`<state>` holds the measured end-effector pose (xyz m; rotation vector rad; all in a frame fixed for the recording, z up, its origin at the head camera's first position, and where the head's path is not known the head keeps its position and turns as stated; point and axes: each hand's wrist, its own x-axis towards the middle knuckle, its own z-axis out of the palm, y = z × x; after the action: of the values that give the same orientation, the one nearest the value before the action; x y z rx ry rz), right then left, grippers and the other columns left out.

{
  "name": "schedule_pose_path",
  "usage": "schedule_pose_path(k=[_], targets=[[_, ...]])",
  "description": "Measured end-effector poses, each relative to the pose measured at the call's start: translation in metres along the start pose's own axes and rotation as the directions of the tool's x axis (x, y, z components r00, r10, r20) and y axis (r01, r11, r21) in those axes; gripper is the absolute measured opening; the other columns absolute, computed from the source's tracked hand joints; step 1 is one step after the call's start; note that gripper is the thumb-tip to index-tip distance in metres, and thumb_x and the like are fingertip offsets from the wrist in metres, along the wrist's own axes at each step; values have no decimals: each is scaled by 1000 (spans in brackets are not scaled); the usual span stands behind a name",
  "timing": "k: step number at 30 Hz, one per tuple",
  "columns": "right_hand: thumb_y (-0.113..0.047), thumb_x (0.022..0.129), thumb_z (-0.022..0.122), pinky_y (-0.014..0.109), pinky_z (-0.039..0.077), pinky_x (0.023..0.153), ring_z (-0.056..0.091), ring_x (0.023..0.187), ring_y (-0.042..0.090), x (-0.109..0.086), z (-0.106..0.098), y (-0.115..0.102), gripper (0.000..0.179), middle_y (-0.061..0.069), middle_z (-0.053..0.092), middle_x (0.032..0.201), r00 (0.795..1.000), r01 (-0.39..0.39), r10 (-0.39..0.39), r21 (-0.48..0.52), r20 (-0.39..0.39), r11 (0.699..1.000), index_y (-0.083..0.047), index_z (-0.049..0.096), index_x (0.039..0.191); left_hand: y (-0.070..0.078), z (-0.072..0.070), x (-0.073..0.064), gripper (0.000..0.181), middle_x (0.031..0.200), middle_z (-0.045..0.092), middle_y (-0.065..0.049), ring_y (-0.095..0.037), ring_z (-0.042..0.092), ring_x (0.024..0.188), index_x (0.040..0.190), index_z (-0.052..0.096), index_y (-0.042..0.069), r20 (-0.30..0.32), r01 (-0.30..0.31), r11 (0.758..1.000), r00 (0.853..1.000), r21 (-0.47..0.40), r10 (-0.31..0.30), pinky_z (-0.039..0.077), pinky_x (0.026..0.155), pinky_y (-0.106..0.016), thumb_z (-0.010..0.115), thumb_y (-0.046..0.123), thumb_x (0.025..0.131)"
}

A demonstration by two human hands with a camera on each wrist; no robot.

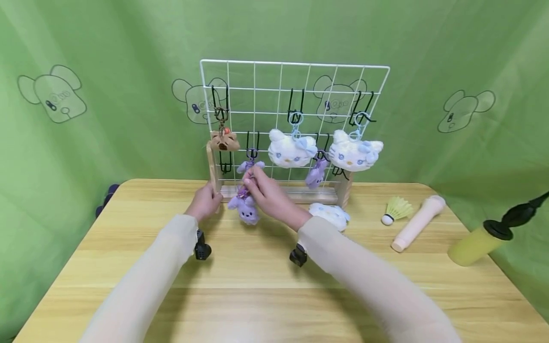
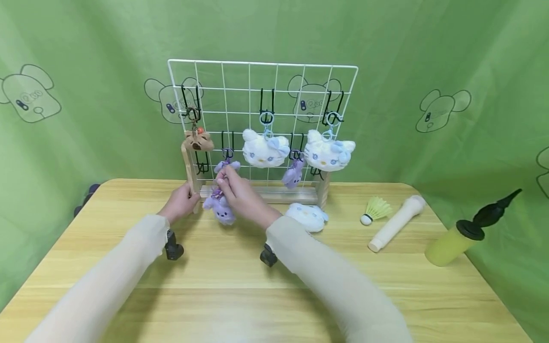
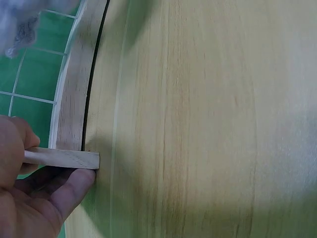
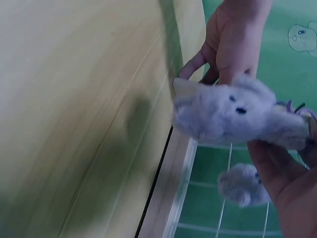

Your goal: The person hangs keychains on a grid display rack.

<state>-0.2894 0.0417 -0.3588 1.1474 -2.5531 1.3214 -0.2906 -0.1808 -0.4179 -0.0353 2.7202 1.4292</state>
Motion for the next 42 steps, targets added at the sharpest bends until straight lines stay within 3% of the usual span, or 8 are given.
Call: schedule_pose_path(k=[6, 14, 19, 25, 33, 38, 42], targets=[[-16, 113, 40, 37, 62, 95, 74, 108, 28, 17, 12, -9, 16, 16, 75, 115, 1000, -10, 9, -41, -29, 999, -5, 50, 118, 1, 0, 0, 41, 111, 68, -30, -23, 65, 75, 145, 46, -6, -26, -5, 999, 1000, 36, 5, 56, 64, -27, 49, 10, 108], [-17, 114, 39, 34, 62, 92, 73, 106, 27, 30, 20, -15, 17, 15, 74, 116, 1000, -6, 5, -56, -28, 998, -6, 50, 119, -1, 2, 2, 32, 115, 69, -31, -36, 71, 91, 134, 54, -5, -64, -51, 994, 996, 98, 58, 60, 88, -48, 52, 8, 104], [-18, 114, 39, 34, 61, 93, 72, 106, 25, 35, 22, -17, 17, 13, 73, 116, 1000, -24, 23, -82, -15, 996, -7, 50, 120, -2, 2, 3, 24, 111, 68, -31, -37, 70, 90, 123, 56, -5, -75, -53, 994, 995, 94, 61, 59, 89, -50, 52, 4, 101], [-18, 114, 38, 38, 59, 91, 70, 102, 25, 40, 26, -17, 17, 14, 72, 112, 999, -49, 46, -104, -28, 993, -7, 50, 120, -2, 2, 4, 32, 119, 67, -33, -42, 69, 102, 131, 54, -5, -65, -43, 994, 997, 101, 49, 58, 96, -53, 53, 3, 100], [-17, 114, 39, 32, 58, 77, 69, 94, 25, 42, 30, -12, 17, 15, 72, 111, 994, -107, 103, -104, -43, 989, -5, 49, 122, 0, 3, 4, 34, 120, 66, -35, -39, 68, 96, 133, 52, -8, -64, -33, 994, 997, 109, 40, 61, 86, -47, 51, 2, 101], [-16, 113, 43, 24, 50, 65, 61, 77, 19, 42, 30, -10, 18, 13, 69, 97, 992, -116, 110, -110, -58, 987, -4, 50, 124, 0, 3, 3, 31, 116, 67, -34, -32, 67, 85, 131, 52, -9, -61, -32, 994, 997, 103, 39, 60, 75, -38, 51, 4, 103], [-15, 112, 45, 27, 53, 68, 62, 79, 21, 39, 28, -8, 20, 14, 69, 98, 993, -117, 112, -99, -46, 988, -3, 51, 127, 0, 1, 1, 35, 117, 67, -33, -25, 65, 80, 137, 50, -8, -42, -17, 998, 999, 68, 20, 59, 70, -31, 51, 6, 104]])
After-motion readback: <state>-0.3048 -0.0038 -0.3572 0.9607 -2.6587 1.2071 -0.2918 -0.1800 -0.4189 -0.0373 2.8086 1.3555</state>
